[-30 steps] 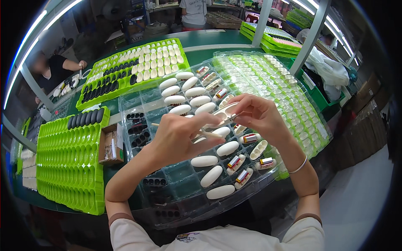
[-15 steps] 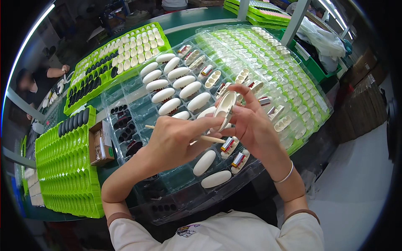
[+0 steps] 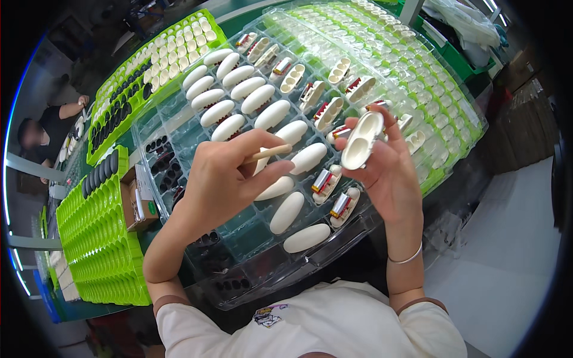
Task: The person assembles small white oval-shaped electronic devices by inserting batteries and a wooden stick into the casing. They work at a table with trays of components, picking up the device, inserting the parts, and placing the finished unit into a green tray.
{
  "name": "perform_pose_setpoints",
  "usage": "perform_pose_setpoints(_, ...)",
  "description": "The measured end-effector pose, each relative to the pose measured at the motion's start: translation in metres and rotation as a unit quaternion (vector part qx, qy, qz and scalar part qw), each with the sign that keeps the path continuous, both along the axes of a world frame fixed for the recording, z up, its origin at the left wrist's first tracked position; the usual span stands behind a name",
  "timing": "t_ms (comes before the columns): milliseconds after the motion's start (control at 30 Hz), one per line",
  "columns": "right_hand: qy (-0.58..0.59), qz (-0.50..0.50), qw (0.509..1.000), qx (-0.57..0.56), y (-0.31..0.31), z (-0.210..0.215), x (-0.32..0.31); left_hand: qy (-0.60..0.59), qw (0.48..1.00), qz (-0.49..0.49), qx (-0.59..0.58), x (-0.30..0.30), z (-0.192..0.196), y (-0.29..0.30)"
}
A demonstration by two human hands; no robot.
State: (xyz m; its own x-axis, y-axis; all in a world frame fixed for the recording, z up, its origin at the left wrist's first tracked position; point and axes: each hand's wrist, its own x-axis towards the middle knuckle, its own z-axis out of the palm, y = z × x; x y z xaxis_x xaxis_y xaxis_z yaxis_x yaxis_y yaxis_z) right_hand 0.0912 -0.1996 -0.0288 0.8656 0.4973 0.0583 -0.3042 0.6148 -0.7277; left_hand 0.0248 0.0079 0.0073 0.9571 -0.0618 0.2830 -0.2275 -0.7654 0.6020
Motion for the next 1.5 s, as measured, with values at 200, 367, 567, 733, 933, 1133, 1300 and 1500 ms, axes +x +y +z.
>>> perform_pose_setpoints(200, -0.015, -0.048, 0.999, -0.012, -0.02, -0.004, 0.007, 0.069, 0.994, -0.06, 0.054, 0.009, -0.021, -0.008)
perform_pose_setpoints(367, -0.013, -0.055, 0.998, -0.014, -0.018, -0.006, 0.007, 0.143, 0.976, -0.076, 0.146, 0.019, -0.039, -0.035)
perform_pose_setpoints(567, -0.027, -0.055, 0.998, -0.029, -0.013, -0.001, 0.004, 0.152, 0.976, -0.051, 0.148, 0.023, -0.042, -0.052)
perform_pose_setpoints(733, -0.04, -0.021, 0.998, -0.034, -0.014, 0.002, 0.001, 0.187, 0.97, -0.01, -0.157, 0.017, -0.021, -0.022)
perform_pose_setpoints(933, -0.028, 0.056, 0.998, -0.024, 0.007, 0.006, -0.014, -0.017, 0.967, -0.024, -0.253, -0.004, -0.021, -0.011)
perform_pose_setpoints(1133, 0.028, 0.055, 0.998, 0.011, 0.022, 0.013, -0.023, -0.068, 0.971, -0.081, -0.216, -0.012, -0.018, -0.003)
perform_pose_setpoints(1300, 0.023, 0.07, 0.997, 0.012, 0.025, 0.009, -0.027, -0.089, 0.966, -0.114, -0.214, -0.01, -0.017, -0.003)
perform_pose_setpoints(1500, 0.02, 0.07, 0.997, 0.011, 0.027, 0.009, -0.029, -0.094, 0.97, -0.152, -0.165, -0.008, -0.018, 0.002)
